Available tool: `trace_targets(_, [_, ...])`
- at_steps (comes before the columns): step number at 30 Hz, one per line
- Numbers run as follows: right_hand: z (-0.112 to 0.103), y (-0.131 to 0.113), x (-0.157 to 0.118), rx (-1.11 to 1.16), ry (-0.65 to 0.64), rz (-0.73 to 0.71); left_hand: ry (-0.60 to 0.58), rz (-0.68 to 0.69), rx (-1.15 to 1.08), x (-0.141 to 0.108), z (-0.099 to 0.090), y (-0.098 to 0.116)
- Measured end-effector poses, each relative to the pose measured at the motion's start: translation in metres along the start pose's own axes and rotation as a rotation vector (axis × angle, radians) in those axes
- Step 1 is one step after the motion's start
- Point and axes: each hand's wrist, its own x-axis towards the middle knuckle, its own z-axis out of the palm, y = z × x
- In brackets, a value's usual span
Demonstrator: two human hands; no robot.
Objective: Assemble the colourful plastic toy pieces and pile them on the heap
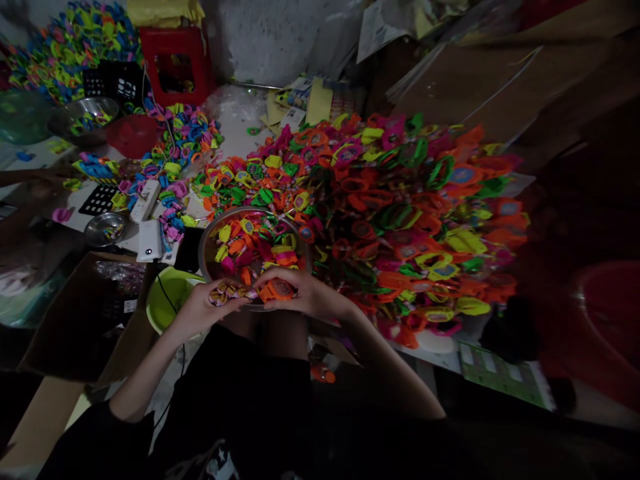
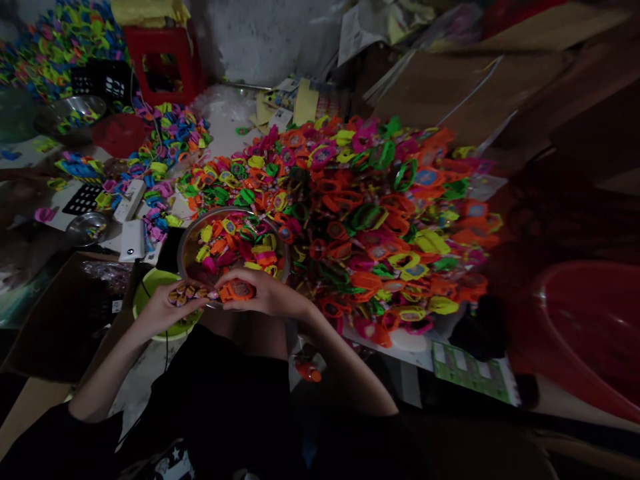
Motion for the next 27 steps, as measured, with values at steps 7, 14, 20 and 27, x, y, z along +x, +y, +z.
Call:
trace_targets(7, [0.005,0.017,0.000,0.137,-0.106,0.084,-0.073,0.018,0.018,0.000,-0.002,-0.008])
trace_targets(14, [0.010,0.019,-0.002,0.198,-0.173,0.163,-0.134,0.000,0.025,-0.001,-0.002,-0.009])
trace_targets(20, [0.008,0.019,-0.005,0.199,-0.217,0.160,-0.178,-0.023,-0.025,-0.001,-0.002,-0.010])
trace_targets(27, [0.011,0.019,0.002,-0.127,-0.079,0.025,-0.151,0.022,0.106,0.005,-0.004,-0.017])
